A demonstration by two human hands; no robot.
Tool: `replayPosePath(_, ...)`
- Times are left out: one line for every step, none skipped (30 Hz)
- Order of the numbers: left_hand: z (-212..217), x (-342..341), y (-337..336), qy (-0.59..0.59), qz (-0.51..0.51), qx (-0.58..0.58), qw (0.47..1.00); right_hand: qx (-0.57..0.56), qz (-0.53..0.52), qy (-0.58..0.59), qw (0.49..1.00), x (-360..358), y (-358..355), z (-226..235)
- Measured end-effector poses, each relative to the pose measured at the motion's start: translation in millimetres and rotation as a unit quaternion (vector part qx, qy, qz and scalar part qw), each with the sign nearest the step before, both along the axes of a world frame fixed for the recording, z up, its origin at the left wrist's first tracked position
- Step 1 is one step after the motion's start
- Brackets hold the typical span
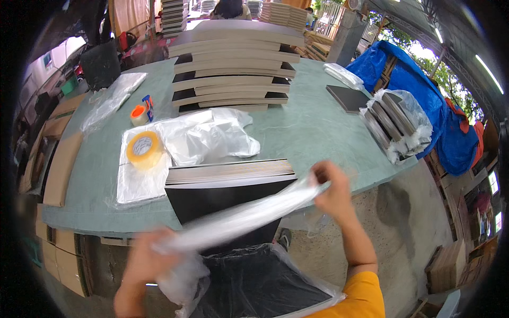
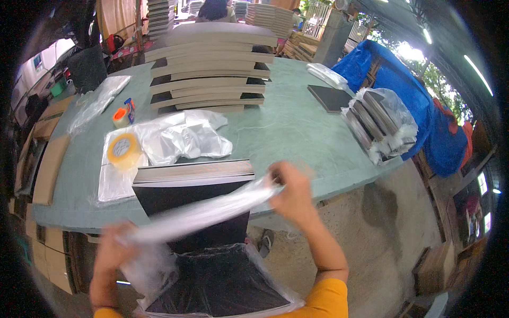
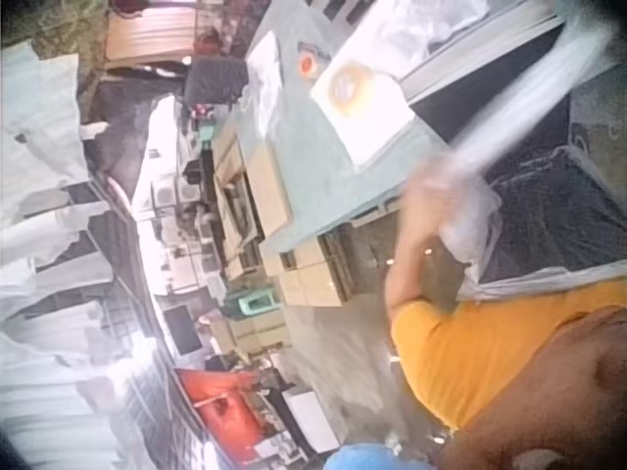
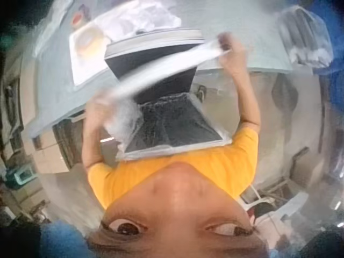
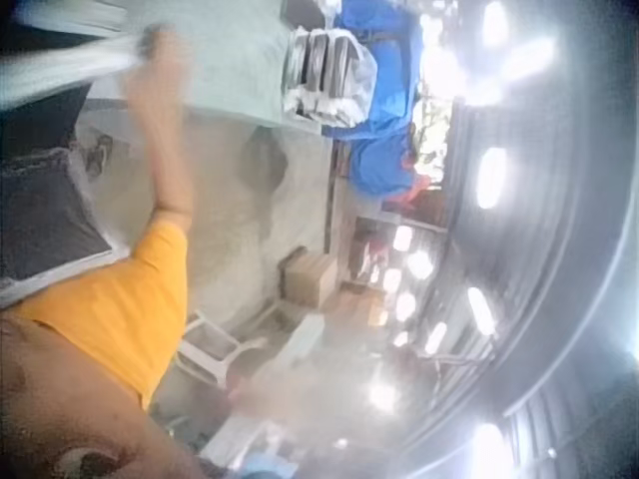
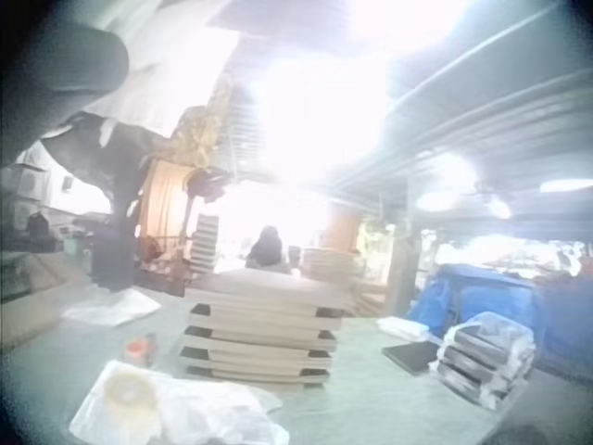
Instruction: The person places a stack of books inside a plastic bag, tucks the open end of the bag into the books, and checks a roll of tape.
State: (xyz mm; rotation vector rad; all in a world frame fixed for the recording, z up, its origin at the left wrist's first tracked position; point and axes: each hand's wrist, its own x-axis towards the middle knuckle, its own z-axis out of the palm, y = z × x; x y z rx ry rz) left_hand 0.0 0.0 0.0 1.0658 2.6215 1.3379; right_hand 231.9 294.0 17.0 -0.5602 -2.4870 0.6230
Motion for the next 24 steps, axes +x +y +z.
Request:
replayPosePath(-2,-3,-2,-0.001,-0.001,-0.004,1.000,-0.004,-0.001,-0.001,1.000,-2,-3,-4)
replayPosePath(-6,-16,16,-0.048,0.059,0.107,0.991,0.015,0.078,-0.064,0.995,-5,-33,-11)
replayPosePath(-7,-13,23,-0.094,0.141,0.185,0.968,0.001,0.179,-0.129,0.975,-1,-48,-23)
replayPosePath(-3,-14,32,-0.010,0.153,0.151,0.977,0.054,0.187,-0.038,0.980,0,-45,-29)
replayPosePath(-3,-14,39,0.072,0.170,0.113,0.976,0.130,0.111,0.025,0.985,-2,-34,-26)
replayPosePath(-12,-16,45,0.147,0.109,0.112,0.977,0.187,0.026,0.088,0.978,-6,-23,-14)
replayPosePath(-17,-15,50,0.219,0.039,0.105,0.969,0.201,-0.024,0.062,0.977,-8,-14,-13)
replayPosePath(-13,-6,48,0.197,0.010,0.028,0.980,0.213,-0.073,0.035,0.974,-9,-9,-14)
replayPosePath(-3,6,53,0.169,-0.028,-0.043,0.984,0.208,-0.069,0.038,0.975,-8,-7,-18)
replayPosePath(5,12,53,0.143,-0.066,-0.112,0.981,0.204,-0.066,0.043,0.976,-5,-6,-23)
replayPosePath(6,14,49,0.160,-0.071,-0.099,0.980,0.199,-0.063,0.049,0.977,-2,-6,-27)
replayPosePath(6,18,44,0.176,-0.075,-0.085,0.978,0.163,-0.041,0.064,0.984,5,-5,-29)
replayPosePath(6,20,41,0.192,-0.081,-0.072,0.975,0.126,-0.020,0.080,0.989,15,-5,-29)
replayPosePath(8,17,38,0.196,-0.105,-0.049,0.974,0.088,-0.001,0.095,0.992,22,-3,-28)
replayPosePath(8,10,35,0.195,-0.137,-0.024,0.971,-0.046,0.011,0.093,0.995,31,0,-24)
replayPosePath(6,2,31,0.191,-0.166,0.000,0.967,-0.180,0.023,0.089,0.979,36,4,-18)
replayPosePath(0,-12,22,0.021,-0.219,0.035,0.975,-0.312,0.031,0.086,0.946,40,12,-14)
replayPosePath(-5,-27,9,-0.147,-0.259,0.069,0.952,-0.465,0.119,0.069,0.875,42,26,-19)
replayPosePath(-14,-36,9,-0.311,-0.295,0.098,0.898,-0.544,0.163,0.051,0.822,41,31,-28)
replayPosePath(-26,-33,13,-0.401,-0.306,0.127,0.854,-0.617,0.206,0.034,0.759,39,34,-37)
replayPosePath(-44,-28,14,-0.488,-0.310,0.155,0.801,-0.684,0.247,0.019,0.687,38,34,-50)
replayPosePath(-63,-23,13,-0.567,-0.310,0.179,0.742,-0.697,0.235,-0.006,0.677,39,32,-71)
replayPosePath(-84,-21,9,-0.653,-0.328,0.123,0.671,-0.711,0.228,-0.030,0.665,41,29,-100)
replayPosePath(-116,-22,1,-0.729,-0.340,0.068,0.590,-0.745,0.205,-0.033,0.634,46,23,-136)
